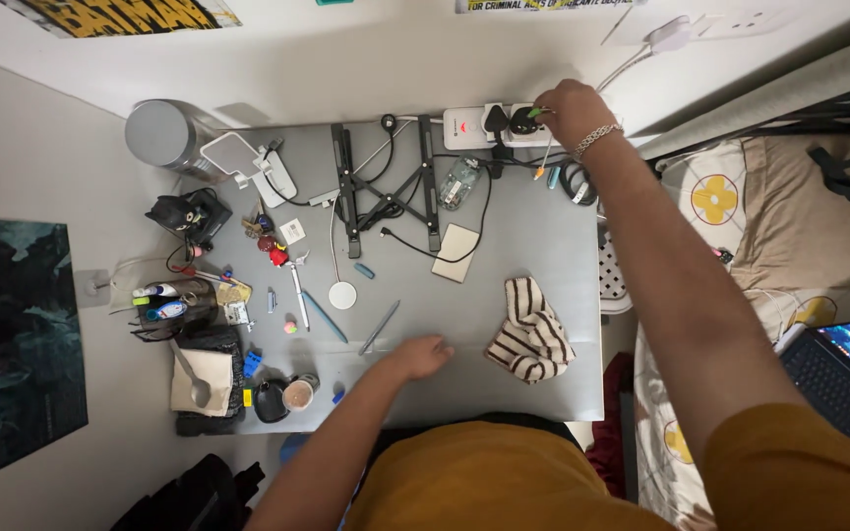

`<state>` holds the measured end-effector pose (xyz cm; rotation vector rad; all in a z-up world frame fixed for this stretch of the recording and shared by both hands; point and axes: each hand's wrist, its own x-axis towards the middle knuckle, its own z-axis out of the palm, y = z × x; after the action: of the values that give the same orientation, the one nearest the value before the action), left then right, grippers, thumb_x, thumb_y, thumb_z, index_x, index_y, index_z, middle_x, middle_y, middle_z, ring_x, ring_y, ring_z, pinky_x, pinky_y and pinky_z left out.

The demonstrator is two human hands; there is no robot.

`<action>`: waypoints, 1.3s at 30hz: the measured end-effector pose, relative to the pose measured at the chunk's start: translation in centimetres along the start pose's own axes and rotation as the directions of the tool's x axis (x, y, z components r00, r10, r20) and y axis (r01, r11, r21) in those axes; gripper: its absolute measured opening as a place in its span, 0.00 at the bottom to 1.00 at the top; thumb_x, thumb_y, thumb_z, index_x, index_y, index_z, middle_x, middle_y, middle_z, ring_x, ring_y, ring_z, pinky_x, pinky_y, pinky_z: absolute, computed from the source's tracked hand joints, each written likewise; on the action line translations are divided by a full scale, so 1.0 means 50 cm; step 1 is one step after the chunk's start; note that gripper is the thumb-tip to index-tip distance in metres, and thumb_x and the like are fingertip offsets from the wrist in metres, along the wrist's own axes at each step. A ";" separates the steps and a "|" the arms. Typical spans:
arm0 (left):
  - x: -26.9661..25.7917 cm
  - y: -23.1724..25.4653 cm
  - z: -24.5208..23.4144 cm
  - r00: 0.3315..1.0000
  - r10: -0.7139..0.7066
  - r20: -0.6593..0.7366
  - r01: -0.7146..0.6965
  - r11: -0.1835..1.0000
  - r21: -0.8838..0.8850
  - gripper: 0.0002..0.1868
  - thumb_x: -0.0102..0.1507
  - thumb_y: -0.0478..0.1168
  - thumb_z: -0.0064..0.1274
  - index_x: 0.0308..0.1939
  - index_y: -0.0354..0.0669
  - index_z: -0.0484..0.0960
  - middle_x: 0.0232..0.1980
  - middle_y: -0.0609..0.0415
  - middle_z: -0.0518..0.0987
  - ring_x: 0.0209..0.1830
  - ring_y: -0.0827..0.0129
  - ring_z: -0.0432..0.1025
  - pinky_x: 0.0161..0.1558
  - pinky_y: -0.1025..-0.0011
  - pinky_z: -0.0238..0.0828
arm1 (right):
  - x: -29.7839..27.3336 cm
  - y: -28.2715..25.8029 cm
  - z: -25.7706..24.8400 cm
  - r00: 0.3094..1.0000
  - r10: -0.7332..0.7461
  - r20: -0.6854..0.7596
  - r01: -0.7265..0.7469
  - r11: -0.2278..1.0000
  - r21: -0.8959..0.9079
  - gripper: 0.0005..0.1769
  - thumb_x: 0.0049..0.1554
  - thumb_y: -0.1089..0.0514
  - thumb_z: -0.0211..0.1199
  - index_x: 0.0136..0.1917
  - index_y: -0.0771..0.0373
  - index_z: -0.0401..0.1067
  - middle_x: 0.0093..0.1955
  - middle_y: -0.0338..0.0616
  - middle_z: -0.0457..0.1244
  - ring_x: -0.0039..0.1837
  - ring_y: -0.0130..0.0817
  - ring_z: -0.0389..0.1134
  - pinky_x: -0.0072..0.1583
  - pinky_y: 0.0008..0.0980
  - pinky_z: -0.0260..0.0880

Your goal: The person wipes a desk surface with a striped cloth, then handles a laptop on the bed, and returns to the desk to untangle and arrange cables, pens, and small items. The person moves objects around the desk and continues wiping sections of the surface.

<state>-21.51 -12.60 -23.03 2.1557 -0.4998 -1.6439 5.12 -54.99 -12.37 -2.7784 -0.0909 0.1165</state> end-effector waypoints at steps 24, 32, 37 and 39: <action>-0.043 0.081 -0.024 0.984 -0.147 0.101 0.155 0.985 -0.076 0.44 0.69 0.66 0.30 0.81 0.41 0.48 0.84 0.49 0.47 0.84 0.58 0.44 0.80 0.64 0.37 | -0.198 0.187 -0.053 0.896 0.369 -0.248 -0.275 0.899 0.341 0.10 0.63 0.60 0.65 0.57 0.63 0.79 0.55 0.48 0.71 0.56 0.42 0.71 0.61 0.40 0.71; -0.053 0.062 -0.001 0.990 -0.087 0.110 0.083 0.996 0.040 0.50 0.68 0.71 0.32 0.82 0.39 0.46 0.83 0.39 0.50 0.82 0.46 0.48 0.80 0.50 0.43 | -0.357 0.239 0.154 0.757 0.651 0.065 -0.629 0.697 0.346 0.13 0.60 0.54 0.64 0.58 0.44 0.79 0.56 0.37 0.71 0.63 0.43 0.70 0.65 0.48 0.67; -0.095 0.112 -0.005 0.978 -0.153 0.144 0.146 0.988 0.059 0.51 0.70 0.69 0.36 0.83 0.43 0.33 0.84 0.37 0.44 0.83 0.42 0.40 0.81 0.48 0.38 | -0.366 0.250 0.285 0.807 0.549 0.218 -0.580 0.664 0.472 0.16 0.65 0.58 0.55 0.64 0.52 0.75 0.64 0.50 0.68 0.70 0.56 0.64 0.71 0.53 0.62; -0.095 0.142 0.001 0.965 -0.221 0.142 0.224 0.974 -0.007 0.50 0.70 0.65 0.37 0.82 0.48 0.28 0.85 0.42 0.39 0.84 0.49 0.33 0.81 0.54 0.35 | -0.370 0.247 0.268 0.758 0.601 0.255 -0.629 0.567 0.532 0.14 0.64 0.55 0.56 0.61 0.51 0.77 0.62 0.48 0.69 0.62 0.49 0.67 0.62 0.47 0.66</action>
<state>-23.08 -16.37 -15.55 2.1543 -0.2827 -1.9217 -13.92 -63.29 -27.94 -2.0408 0.7961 0.3241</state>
